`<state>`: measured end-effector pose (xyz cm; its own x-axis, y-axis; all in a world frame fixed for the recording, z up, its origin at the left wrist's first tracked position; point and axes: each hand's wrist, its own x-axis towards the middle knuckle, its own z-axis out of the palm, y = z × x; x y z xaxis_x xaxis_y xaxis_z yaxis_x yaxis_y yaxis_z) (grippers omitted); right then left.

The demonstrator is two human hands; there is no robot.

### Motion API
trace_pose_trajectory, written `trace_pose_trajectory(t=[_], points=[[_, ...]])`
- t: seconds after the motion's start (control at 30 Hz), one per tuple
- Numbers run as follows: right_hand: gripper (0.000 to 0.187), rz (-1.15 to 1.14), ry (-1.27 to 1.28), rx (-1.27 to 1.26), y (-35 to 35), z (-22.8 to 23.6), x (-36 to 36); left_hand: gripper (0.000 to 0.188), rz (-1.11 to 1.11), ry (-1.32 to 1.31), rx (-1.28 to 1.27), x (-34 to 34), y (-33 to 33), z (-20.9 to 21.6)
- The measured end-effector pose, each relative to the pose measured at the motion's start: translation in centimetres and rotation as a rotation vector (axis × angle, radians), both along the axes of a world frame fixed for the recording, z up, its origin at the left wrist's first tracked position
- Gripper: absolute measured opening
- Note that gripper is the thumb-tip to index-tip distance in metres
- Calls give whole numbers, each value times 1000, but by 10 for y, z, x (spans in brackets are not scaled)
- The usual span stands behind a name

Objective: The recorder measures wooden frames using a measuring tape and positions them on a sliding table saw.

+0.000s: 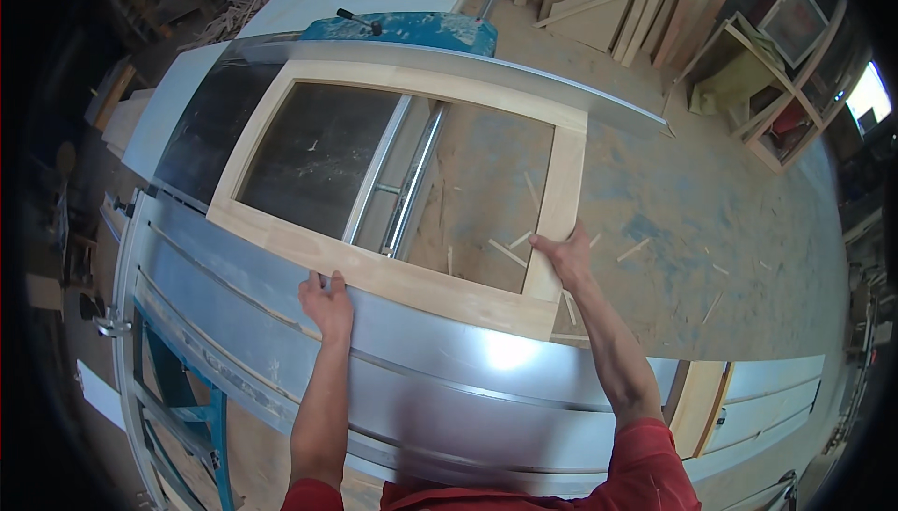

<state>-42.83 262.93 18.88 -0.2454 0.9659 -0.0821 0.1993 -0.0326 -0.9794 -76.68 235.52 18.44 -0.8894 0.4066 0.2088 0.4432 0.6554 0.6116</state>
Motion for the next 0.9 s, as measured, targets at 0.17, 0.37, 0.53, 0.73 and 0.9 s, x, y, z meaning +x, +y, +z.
trace_pose_trajectory(t=[0.17,0.37,0.53,0.73,0.9], points=[[72,2,-16,30,-20,1,-18,26,25,15,7,-21,-23,5],[68,-19,25,35,-102,16,-38,31,-21,-7,-21,-57,-84,18],[64,-31,30,-26,-173,37,-92,36,15,24,-3,-95,-157,19],[67,-69,-1,-54,-286,5,-128,36,32,71,53,-141,-260,-1],[63,-34,-15,-74,-352,4,-164,41,87,101,94,-168,-324,-16]])
